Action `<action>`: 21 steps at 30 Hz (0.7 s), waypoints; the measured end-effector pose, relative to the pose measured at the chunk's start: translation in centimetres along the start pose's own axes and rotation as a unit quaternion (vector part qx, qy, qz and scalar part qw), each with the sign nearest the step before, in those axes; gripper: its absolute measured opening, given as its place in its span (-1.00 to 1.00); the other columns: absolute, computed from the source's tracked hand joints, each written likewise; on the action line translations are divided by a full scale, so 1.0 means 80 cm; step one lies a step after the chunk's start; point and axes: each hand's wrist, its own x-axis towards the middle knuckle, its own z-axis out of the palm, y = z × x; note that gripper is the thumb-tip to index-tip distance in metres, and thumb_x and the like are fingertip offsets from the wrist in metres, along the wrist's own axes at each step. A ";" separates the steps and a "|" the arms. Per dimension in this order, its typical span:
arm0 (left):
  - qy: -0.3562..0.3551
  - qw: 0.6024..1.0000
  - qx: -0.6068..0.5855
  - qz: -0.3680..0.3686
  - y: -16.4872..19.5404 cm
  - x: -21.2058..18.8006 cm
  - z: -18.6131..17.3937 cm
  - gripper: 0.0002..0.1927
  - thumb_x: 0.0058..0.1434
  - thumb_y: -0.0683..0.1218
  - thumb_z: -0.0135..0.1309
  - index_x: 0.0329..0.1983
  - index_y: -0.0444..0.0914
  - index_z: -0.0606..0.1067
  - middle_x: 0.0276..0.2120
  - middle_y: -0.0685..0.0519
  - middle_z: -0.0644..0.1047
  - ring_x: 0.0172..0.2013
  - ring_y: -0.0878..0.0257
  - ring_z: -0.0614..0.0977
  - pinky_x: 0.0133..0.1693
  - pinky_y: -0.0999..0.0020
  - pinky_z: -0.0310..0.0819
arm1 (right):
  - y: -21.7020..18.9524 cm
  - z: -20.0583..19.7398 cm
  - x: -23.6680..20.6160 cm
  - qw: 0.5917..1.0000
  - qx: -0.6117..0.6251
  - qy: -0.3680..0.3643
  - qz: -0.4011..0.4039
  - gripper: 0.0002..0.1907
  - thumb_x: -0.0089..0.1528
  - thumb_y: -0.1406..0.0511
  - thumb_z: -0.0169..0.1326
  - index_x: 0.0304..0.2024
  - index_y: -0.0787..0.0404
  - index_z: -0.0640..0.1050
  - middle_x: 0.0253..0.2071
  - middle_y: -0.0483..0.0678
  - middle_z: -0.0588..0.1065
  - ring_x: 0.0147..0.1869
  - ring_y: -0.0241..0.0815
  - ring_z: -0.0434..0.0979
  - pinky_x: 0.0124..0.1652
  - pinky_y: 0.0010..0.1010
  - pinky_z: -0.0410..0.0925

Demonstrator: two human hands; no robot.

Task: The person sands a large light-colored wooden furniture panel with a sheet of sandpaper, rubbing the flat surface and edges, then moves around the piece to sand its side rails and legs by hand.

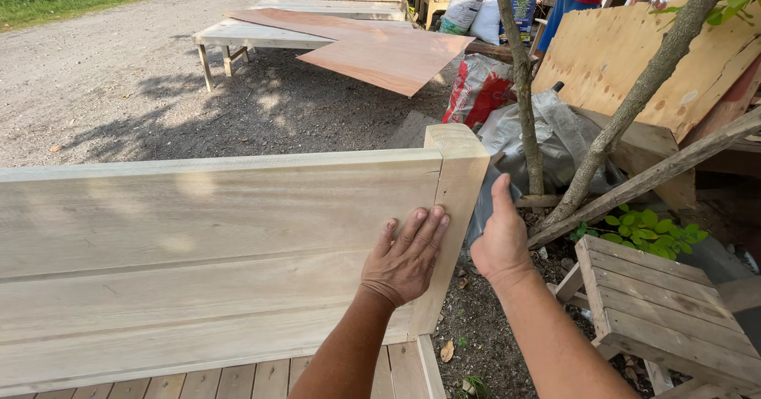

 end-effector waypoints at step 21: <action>-0.004 1.000 -0.013 -0.003 -0.002 0.001 0.002 -0.34 0.42 0.11 -0.14 0.58 -0.06 0.18 0.56 0.15 0.09 0.54 0.23 -0.01 0.46 0.03 -0.44 | -0.107 0.066 -0.007 0.817 -0.525 -0.114 -0.208 -0.35 0.43 -0.08 -0.22 0.27 0.25 0.50 0.36 0.23 0.36 0.58 0.04 0.16 0.36 -0.21 0.09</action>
